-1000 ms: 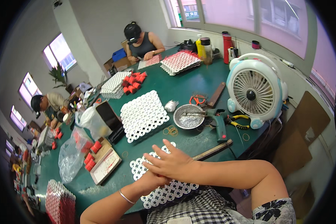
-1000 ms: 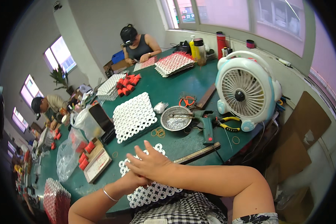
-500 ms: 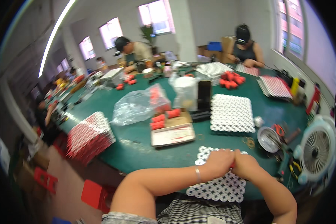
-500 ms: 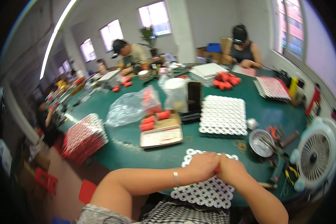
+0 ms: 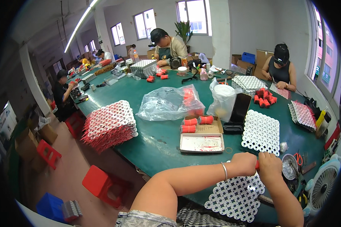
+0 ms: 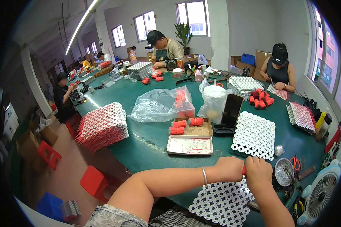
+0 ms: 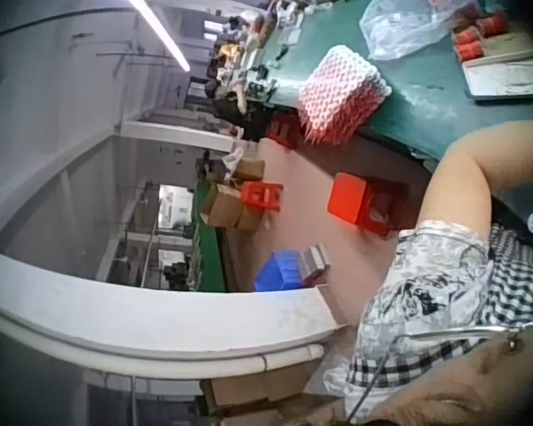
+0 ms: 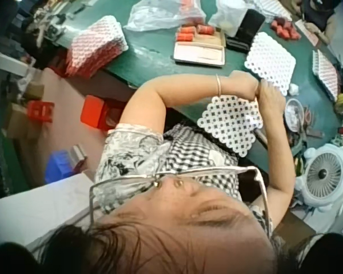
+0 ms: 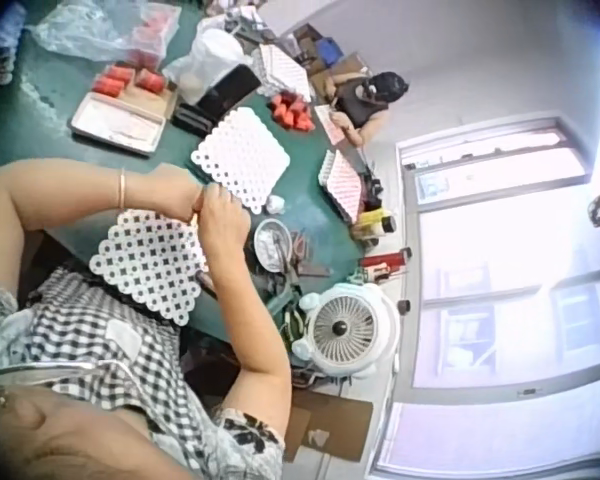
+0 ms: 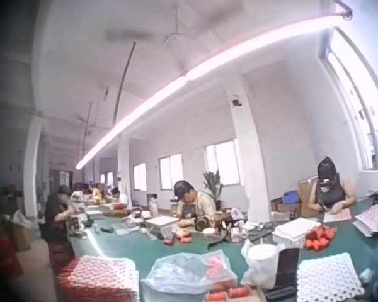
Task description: The person solders wires onto an LED board sheet using a soldering tool, moves the sheet aside, positions a new LED board sheet, and solders wires onto it.
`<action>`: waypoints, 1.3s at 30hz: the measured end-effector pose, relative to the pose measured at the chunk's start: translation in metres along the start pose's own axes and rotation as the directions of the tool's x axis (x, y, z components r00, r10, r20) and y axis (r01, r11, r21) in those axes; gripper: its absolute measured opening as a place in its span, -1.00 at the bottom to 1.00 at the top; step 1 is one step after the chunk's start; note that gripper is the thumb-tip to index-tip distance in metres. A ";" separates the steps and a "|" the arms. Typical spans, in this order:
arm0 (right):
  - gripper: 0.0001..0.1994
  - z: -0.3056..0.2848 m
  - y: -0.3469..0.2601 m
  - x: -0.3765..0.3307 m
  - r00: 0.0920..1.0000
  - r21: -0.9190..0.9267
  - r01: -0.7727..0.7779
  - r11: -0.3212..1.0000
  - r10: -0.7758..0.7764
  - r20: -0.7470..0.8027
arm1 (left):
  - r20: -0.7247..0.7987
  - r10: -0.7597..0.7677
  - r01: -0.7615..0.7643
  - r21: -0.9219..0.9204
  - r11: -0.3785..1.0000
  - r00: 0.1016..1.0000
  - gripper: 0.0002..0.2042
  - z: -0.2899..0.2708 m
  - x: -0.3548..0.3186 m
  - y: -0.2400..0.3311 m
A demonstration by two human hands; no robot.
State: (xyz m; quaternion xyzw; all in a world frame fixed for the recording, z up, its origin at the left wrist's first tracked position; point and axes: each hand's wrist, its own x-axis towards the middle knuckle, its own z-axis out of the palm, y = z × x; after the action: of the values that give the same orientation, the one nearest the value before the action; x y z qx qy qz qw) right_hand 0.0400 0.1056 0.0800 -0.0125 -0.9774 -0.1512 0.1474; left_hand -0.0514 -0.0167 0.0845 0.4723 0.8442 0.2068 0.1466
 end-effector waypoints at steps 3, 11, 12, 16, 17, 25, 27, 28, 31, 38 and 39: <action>-0.89 0.012 -0.006 -0.002 0.986 0.051 -0.015 0.999 0.006 0.168 | 0.163 0.016 -0.021 0.028 0.999 0.986 -0.84 -0.002 -0.009 -0.007; -0.90 0.001 -0.017 -0.015 0.987 0.243 0.124 0.962 -0.144 0.066 | 0.248 0.059 -0.068 0.029 0.997 0.967 -0.79 -0.007 -0.035 -0.009; -0.92 -0.001 -0.013 -0.013 0.972 0.179 0.229 0.957 -0.214 -0.102 | 0.262 0.076 -0.084 0.021 0.996 0.962 -0.79 -0.011 -0.035 -0.009; -0.89 -0.025 -0.022 0.002 0.976 0.263 0.019 0.965 -0.076 0.207 | 0.144 0.128 -0.164 0.278 0.946 0.981 -0.74 -0.025 -0.037 -0.011; -0.85 -0.036 -0.028 0.006 0.912 0.271 -0.076 0.960 -0.044 0.409 | 0.162 0.128 -0.171 0.287 0.943 0.978 -0.75 -0.021 -0.039 -0.016; -0.74 -0.036 -0.015 0.003 0.784 0.436 -0.271 0.858 -0.066 0.617 | -0.182 0.551 -0.358 0.589 0.724 0.815 -0.90 -0.006 -0.046 -0.020; -0.76 -0.025 -0.017 -0.004 0.756 0.460 -0.326 0.826 -0.064 0.651 | -0.164 0.560 -0.373 0.591 0.715 0.812 -0.89 0.001 -0.045 -0.023; -0.83 -0.016 -0.022 -0.010 0.879 0.432 -0.230 0.872 -0.005 0.477 | -0.171 0.546 -0.350 0.605 0.715 0.820 -0.88 0.002 -0.043 -0.023; -0.92 -0.004 -0.022 -0.015 0.989 0.325 -0.091 0.941 0.047 0.142 | -0.200 0.480 -0.305 0.554 0.775 0.854 -0.88 -0.001 -0.035 -0.023; -0.79 -0.030 -0.015 0.001 0.790 0.472 -0.348 0.810 -0.018 0.613 | -0.193 0.618 -0.373 0.649 0.663 0.762 -0.84 -0.004 -0.032 -0.035; -0.78 -0.028 -0.015 0.003 0.817 0.463 -0.323 0.826 -0.004 0.577 | -0.207 0.632 -0.372 0.657 0.655 0.747 -0.83 -0.008 -0.029 -0.033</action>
State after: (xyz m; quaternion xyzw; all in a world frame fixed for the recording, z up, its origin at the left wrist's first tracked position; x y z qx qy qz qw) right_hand 0.0443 0.0827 0.1024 -0.0990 -0.9741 0.1545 -0.1323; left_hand -0.0641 -0.0590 0.0766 0.6575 0.7062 0.0698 -0.2531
